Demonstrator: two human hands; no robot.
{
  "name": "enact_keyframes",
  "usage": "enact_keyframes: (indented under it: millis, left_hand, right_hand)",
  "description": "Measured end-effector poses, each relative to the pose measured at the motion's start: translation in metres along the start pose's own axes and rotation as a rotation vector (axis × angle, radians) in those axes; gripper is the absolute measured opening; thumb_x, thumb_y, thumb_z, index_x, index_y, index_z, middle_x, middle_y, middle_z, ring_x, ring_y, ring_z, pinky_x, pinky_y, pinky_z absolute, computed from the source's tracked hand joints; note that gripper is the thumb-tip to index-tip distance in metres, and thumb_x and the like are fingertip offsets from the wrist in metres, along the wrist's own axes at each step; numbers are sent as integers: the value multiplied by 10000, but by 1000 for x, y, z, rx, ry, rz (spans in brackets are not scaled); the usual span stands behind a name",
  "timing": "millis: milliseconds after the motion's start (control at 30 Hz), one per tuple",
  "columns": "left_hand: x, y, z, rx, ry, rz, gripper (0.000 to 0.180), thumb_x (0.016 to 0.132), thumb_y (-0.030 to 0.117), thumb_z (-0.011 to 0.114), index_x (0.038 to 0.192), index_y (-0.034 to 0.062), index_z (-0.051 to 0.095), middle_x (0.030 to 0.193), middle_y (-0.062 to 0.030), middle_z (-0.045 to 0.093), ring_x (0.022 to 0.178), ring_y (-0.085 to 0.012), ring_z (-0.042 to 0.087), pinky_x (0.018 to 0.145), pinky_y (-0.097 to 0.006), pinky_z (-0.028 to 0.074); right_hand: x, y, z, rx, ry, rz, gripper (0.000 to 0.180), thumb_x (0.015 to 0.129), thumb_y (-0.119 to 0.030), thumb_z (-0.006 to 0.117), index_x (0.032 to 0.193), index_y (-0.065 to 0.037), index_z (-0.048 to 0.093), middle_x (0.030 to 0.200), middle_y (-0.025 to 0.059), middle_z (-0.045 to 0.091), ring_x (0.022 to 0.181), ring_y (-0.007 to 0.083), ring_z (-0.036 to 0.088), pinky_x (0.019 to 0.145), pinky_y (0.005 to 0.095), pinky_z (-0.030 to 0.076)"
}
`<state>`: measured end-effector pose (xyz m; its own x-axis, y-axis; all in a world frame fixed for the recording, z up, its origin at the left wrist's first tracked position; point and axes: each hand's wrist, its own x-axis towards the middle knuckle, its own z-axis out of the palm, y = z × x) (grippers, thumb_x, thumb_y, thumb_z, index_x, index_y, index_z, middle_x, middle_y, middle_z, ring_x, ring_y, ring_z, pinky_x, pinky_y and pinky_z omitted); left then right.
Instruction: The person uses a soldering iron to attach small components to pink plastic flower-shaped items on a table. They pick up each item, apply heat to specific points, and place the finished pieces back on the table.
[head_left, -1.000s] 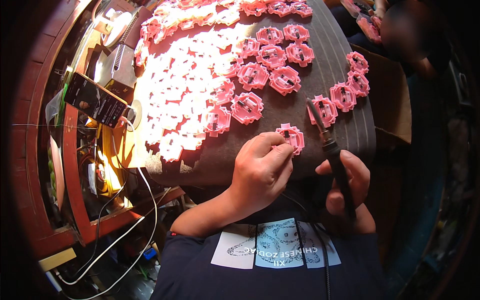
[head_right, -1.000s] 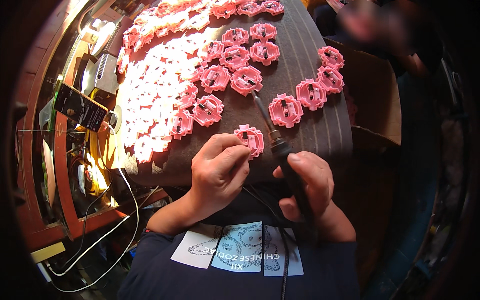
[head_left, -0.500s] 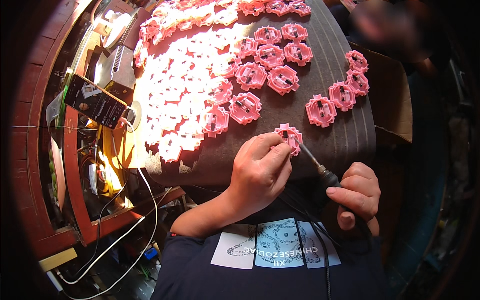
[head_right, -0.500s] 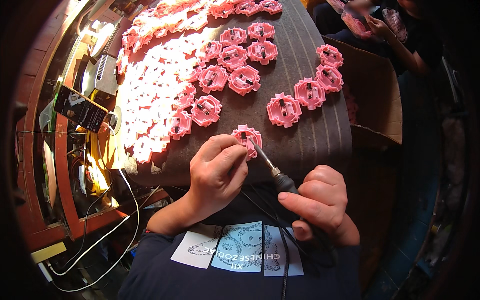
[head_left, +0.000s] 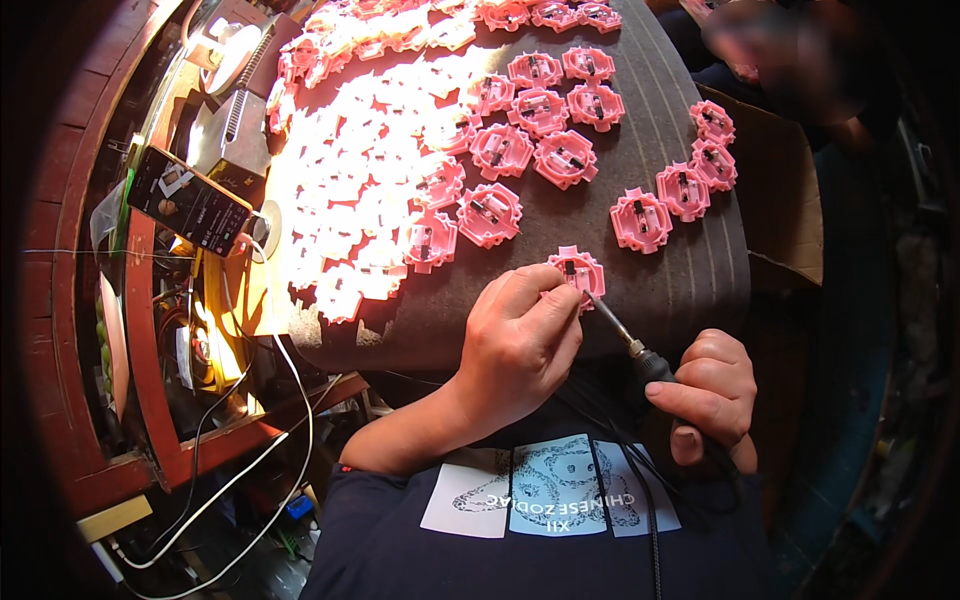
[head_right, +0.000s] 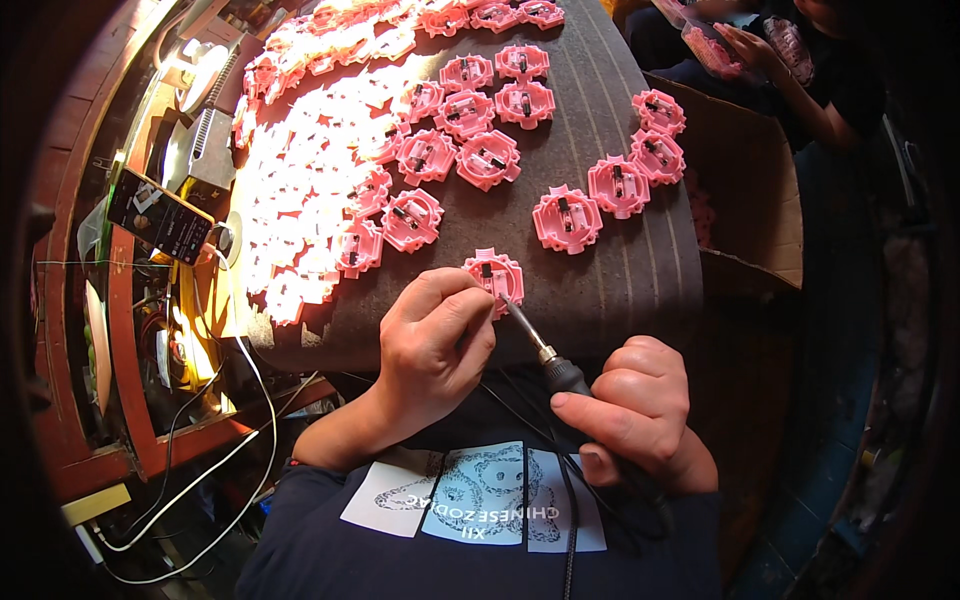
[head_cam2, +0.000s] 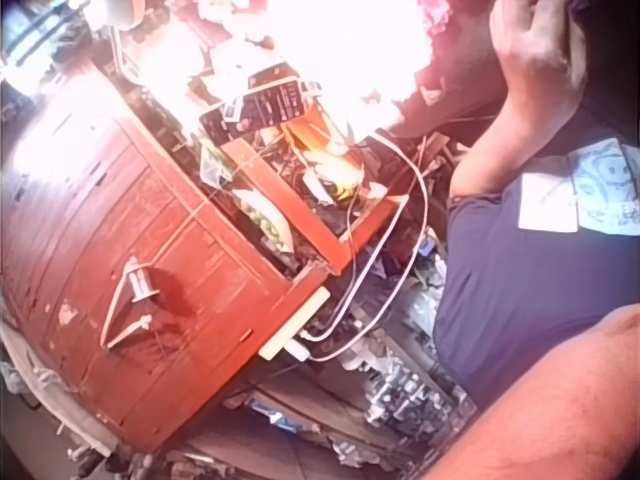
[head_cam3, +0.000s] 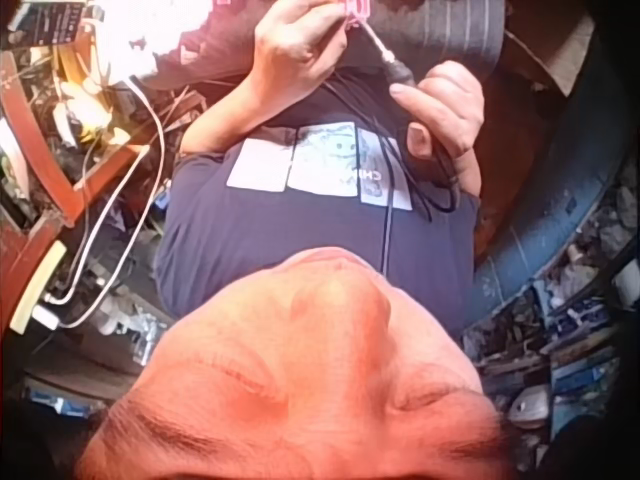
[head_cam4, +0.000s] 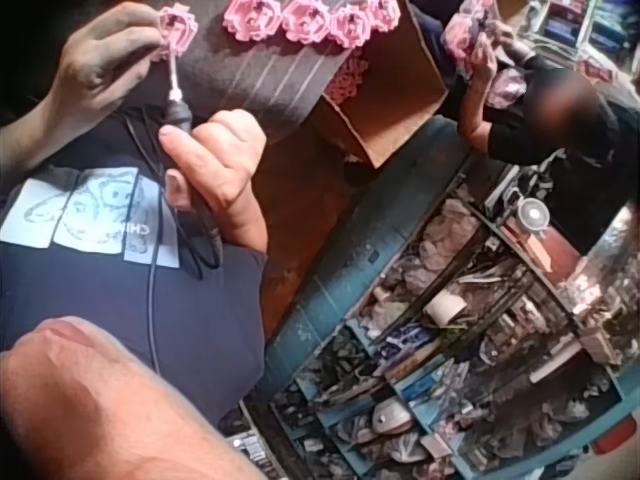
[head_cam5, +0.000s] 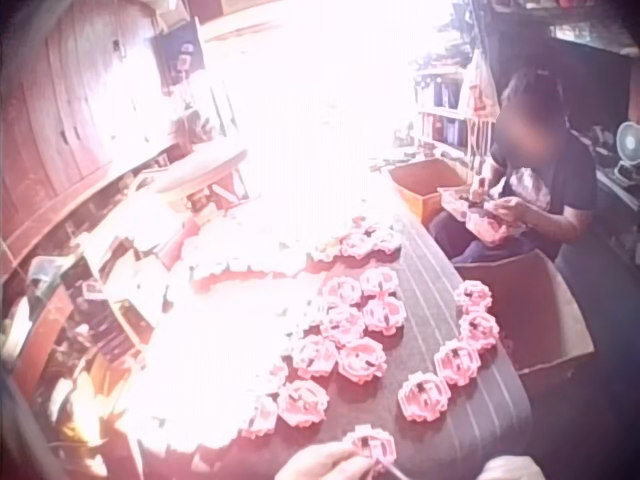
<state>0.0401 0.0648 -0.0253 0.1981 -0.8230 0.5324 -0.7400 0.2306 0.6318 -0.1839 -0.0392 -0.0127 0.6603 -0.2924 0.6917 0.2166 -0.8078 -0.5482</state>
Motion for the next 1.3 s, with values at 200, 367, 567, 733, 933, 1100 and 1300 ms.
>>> enact_keyframes:
  millis: [200, 367, 567, 733, 933, 1100, 1300]
  left_hand:
    - [0, 1, 0, -13, -7, -14, 228, 826, -85, 783, 1030, 0, 730, 1015, -140, 681, 849, -300, 706, 734, -379, 580]
    - [-1, 1, -1, -15, -4, -18, 226, 825, -86, 782, 1028, -2, 730, 1015, -139, 680, 848, -301, 705, 738, -381, 580]
    - [1, 1, 0, -11, 6, -9, 215, 822, -77, 782, 1013, 2, 726, 1005, -133, 679, 845, -300, 702, 740, -384, 578]
    - [-1, 1, 1, -14, 7, -19, 213, 820, -78, 781, 1009, 3, 725, 998, -133, 679, 847, -302, 702, 743, -386, 579]
    - [-4, 0, 2, -36, -3, -40, 214, 825, -23, 777, 1029, 1, 716, 1037, -135, 673, 902, -335, 681, 808, -427, 555]
    - [-3, 0, 2, -39, -7, -39, 216, 826, -21, 777, 1032, 2, 718, 1038, -135, 672, 905, -337, 682, 813, -428, 556]
    - [-1, 1, 0, -15, 3, -16, 219, 823, -87, 779, 1019, -5, 727, 1007, -142, 680, 856, -305, 705, 753, -385, 582]
  right_hand:
    - [-2, 2, 1, 3, 2, -6, 378, 995, -397, 640, 1037, -49, 781, 663, 15, 505, 546, 190, 482, 525, 357, 337]
    - [-1, 2, 1, 4, -4, -11, 376, 995, -397, 640, 1034, -50, 781, 659, 11, 499, 541, 186, 476, 522, 357, 330]
    - [1, -1, 0, -16, -24, -7, 370, 994, -392, 646, 1020, -50, 783, 661, 5, 494, 540, 182, 461, 522, 356, 320]
    - [1, 0, 1, -18, -34, -14, 356, 990, -378, 651, 1015, -49, 783, 661, 3, 489, 544, 183, 460, 525, 357, 318]
    - [1, -1, 1, -25, -27, -15, 359, 991, -381, 649, 1014, -48, 782, 663, 4, 493, 547, 185, 461, 526, 358, 319]
    - [-1, -2, 1, -27, -15, -6, 371, 1001, -393, 645, 1019, -48, 779, 670, 12, 501, 560, 193, 475, 528, 359, 334]
    - [-8, 3, 2, -20, 59, -16, 409, 1035, -433, 633, 1078, -46, 760, 709, 32, 534, 590, 209, 510, 533, 355, 373]
